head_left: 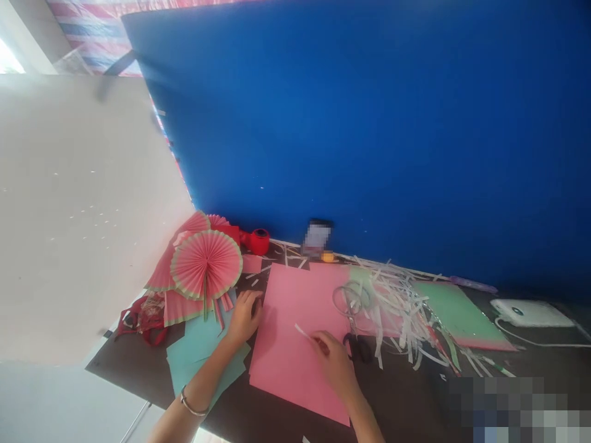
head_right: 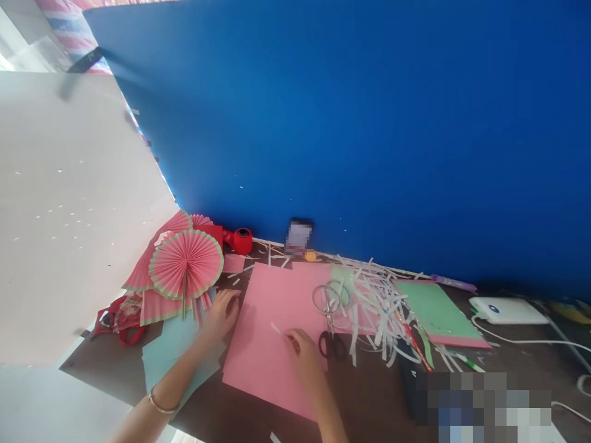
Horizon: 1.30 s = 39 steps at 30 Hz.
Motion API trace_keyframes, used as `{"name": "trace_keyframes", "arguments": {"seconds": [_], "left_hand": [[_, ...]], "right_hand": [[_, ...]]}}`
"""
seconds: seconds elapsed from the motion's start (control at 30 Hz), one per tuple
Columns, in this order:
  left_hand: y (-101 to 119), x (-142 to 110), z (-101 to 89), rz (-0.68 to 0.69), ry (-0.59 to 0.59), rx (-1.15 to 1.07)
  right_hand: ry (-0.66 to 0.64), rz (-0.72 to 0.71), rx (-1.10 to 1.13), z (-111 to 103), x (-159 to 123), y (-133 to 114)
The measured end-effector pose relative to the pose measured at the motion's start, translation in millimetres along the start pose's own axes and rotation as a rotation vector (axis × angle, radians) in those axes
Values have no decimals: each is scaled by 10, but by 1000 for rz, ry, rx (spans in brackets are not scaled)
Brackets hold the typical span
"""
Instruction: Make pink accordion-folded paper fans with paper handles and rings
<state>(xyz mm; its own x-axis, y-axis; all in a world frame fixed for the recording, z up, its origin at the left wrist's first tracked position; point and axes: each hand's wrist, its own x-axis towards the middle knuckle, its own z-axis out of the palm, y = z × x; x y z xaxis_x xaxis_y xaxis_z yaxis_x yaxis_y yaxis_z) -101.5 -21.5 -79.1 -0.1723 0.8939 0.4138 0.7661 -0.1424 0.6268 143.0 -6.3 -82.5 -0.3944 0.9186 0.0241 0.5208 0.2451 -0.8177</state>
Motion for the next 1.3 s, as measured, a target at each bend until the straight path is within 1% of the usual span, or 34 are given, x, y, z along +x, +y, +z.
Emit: {"name": "trace_keyframes", "arguments": {"seconds": [0.07,0.13,0.2,0.27,0.3,0.37,0.43,0.5,0.57,0.6,0.67,0.73,0.77,0.83,0.9,1.03,1.1,1.2,1.3], "left_hand": [[-1,9,-27,-3,-7,1],[-5,32,-53,14,-39,9],[-25,62,-87,31,-58,28],[-60,83,-147,28,-62,57],[-77,81,-191,16,-63,85],[-97,34,-302,-23,-94,201],[-93,-85,-424,-70,-179,388],[-74,-274,-521,-139,-291,557],[-61,-501,-567,-216,-333,678],[-63,-613,-570,-228,-325,722],[-86,-796,-550,-206,-312,765],[-132,-891,-521,-169,-292,790],[-160,-900,-511,-158,-275,803],[-216,-851,-506,-160,-221,834],[-262,-748,-515,-199,-152,869],[-315,-549,-535,-365,-29,945],[-332,-507,-542,-404,-9,952],[-361,-521,-568,-395,2,934],[-387,-592,-610,-389,24,839]], "right_hand": [[38,10,80,119,197,-55],[61,2,143,292,389,-136],[31,-43,174,465,521,-240],[-31,-151,170,580,562,-339],[-71,-208,136,603,549,-371],[-144,-283,14,587,472,-375],[-172,-279,-122,514,355,-287],[-154,-236,-193,423,227,-128],[-104,-191,-215,339,105,57],[-83,-177,-226,302,49,143],[-39,-153,-250,242,-47,277],[5,-145,-267,202,-117,346],[20,-147,-269,190,-140,355],[30,-155,-269,182,-160,332],[22,-160,-274,195,-151,273],[-4,-170,-279,256,-104,153],[-10,-178,-258,285,-91,119],[-12,-193,-210,305,-73,57],[-41,-208,-103,322,20,-114]]}}
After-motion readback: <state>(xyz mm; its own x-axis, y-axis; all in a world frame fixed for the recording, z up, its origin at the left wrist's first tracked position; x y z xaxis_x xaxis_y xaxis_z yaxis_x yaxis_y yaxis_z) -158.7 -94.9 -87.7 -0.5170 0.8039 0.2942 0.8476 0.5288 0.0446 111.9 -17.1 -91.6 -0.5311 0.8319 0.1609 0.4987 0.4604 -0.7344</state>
